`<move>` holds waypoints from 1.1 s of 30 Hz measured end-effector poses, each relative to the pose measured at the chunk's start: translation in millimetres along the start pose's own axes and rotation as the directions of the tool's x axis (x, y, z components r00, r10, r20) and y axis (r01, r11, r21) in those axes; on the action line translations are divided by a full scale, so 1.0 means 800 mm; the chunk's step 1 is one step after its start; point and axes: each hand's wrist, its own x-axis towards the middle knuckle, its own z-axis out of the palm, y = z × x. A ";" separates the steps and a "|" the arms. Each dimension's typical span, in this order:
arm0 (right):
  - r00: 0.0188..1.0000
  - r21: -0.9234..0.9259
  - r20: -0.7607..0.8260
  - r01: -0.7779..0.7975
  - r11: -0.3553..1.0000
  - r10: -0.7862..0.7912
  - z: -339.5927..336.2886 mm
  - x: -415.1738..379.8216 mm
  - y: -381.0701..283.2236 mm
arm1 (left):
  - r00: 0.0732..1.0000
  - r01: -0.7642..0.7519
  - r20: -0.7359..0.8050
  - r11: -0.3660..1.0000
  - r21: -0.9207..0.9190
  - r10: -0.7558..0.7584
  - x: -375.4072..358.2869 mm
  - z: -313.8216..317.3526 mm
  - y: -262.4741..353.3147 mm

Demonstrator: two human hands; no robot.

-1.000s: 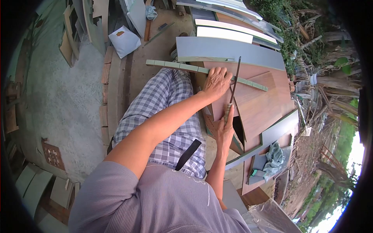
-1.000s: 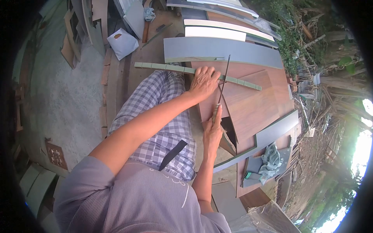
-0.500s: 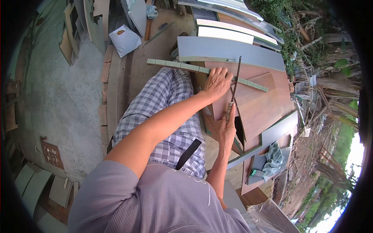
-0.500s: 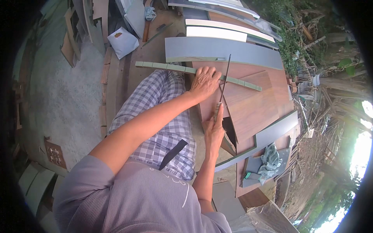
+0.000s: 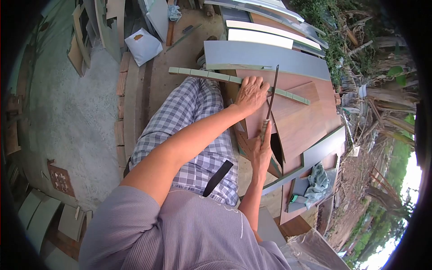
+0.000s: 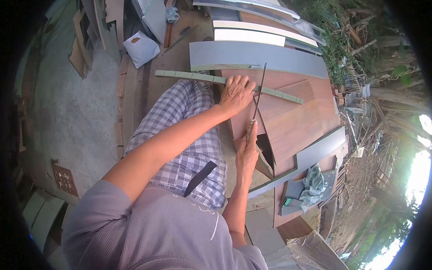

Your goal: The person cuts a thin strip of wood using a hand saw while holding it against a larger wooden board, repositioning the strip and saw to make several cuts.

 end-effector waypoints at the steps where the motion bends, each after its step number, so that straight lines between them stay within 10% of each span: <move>1: 1.000 0.001 0.001 0.005 1.000 -0.005 -0.001 0.001 -0.001 | 1.000 0.001 0.013 1.000 0.005 -0.001 0.000 -0.001 0.000; 10: 0.972 0.042 0.107 -0.213 0.976 0.207 -0.002 -0.042 0.009 | 0.994 0.034 0.103 0.998 -0.047 -0.029 -0.002 0.000 -0.001; 18: 1.000 0.031 -0.002 -0.004 1.000 0.004 0.002 0.004 0.004 | 0.999 -0.020 -0.040 1.000 0.001 0.020 0.000 0.001 -0.001; 33: 0.992 0.076 0.056 -0.118 0.990 0.114 -0.002 0.002 -0.006 | 1.000 -0.012 -0.027 1.000 -0.002 0.012 0.001 -0.003 0.000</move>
